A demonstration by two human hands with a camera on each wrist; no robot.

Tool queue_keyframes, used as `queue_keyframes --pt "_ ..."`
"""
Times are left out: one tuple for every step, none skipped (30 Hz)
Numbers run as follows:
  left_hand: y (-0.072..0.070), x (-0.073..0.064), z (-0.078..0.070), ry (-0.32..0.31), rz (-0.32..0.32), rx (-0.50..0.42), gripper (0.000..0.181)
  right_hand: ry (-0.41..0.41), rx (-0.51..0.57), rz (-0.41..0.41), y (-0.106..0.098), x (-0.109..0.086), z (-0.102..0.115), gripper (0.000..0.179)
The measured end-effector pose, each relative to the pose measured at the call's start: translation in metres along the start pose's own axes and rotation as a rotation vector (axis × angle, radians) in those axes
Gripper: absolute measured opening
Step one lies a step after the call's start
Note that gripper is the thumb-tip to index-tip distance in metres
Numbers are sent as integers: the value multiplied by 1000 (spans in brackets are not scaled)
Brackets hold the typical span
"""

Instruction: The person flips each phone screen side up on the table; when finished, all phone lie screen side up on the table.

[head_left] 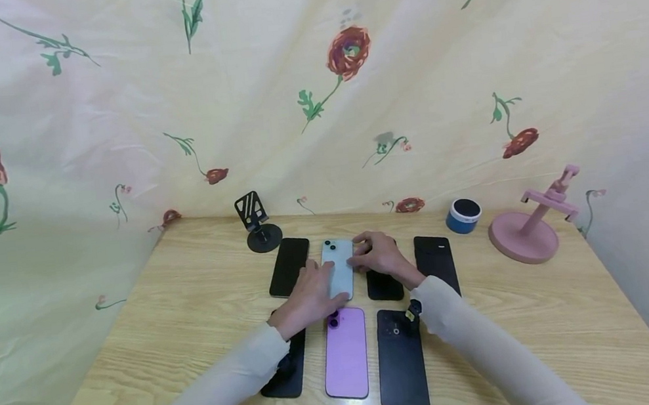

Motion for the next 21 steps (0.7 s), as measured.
queue_keyframes --pt "0 0 -1 0 -1 4 77 3 -2 1 0 0 0 56" --pt "1 1 -3 1 -1 8 77 5 -4 2 1 1 0 56" --pt "2 1 -4 0 0 12 75 11 -4 2 1 1 0 56" --pt "3 1 -5 0 0 17 74 17 -7 0 1 2 0 57" --pt "4 2 -6 1 0 23 73 21 -11 -3 1 2 -1 57" --pt "4 2 -8 4 -2 33 72 26 -9 -5 1 3 -1 57" --pt "5 3 -9 5 -1 44 72 28 -11 -5 1 4 -1 57" --pt "7 4 -10 6 -1 58 72 30 -7 -5 1 4 -2 58" --pt "7 4 -11 4 -1 72 72 33 -2 -7 1 5 -2 58" --pt "8 5 -13 4 -2 88 72 37 3 -9 1 6 -3 59" --pt "8 5 -14 5 -4 105 73 38 6 -9 1 6 -3 59" --pt "8 5 -15 5 -4 119 73 40 8 -8 1 7 -3 59" --pt "8 4 -16 6 -7 131 73 39 6 -7 1 7 -3 59" --pt "8 4 -17 7 -13 138 73 41 7 -7 1 7 -3 60" --pt "7 4 -18 10 -19 144 73 41 5 -6 1 7 -3 60" --pt "7 4 -19 14 -25 151 73 39 2 -3 2 7 -3 60" --pt "7 4 -20 16 -29 157 73 34 -4 2 2 7 -2 60" --pt "7 3 -20 19 -35 160 73 33 -6 6 2 8 -2 60" --pt "6 3 -20 22 -41 163 72 31 -7 9 3 8 -2 60" --pt "6 4 -20 24 -45 165 72 32 -9 10 3 8 -2 60" --pt "6 3 -20 23 -48 167 73 31 -13 14 4 9 -2 60"
Point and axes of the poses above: each hand's wrist, its own x-axis towards the middle knuckle, its own y-axis out of the palm, z = x × y, the point moved 9 cm from there along x, towards the middle knuckle, and after that the axes turned 5 degrees about x, right-handed, at the moved point
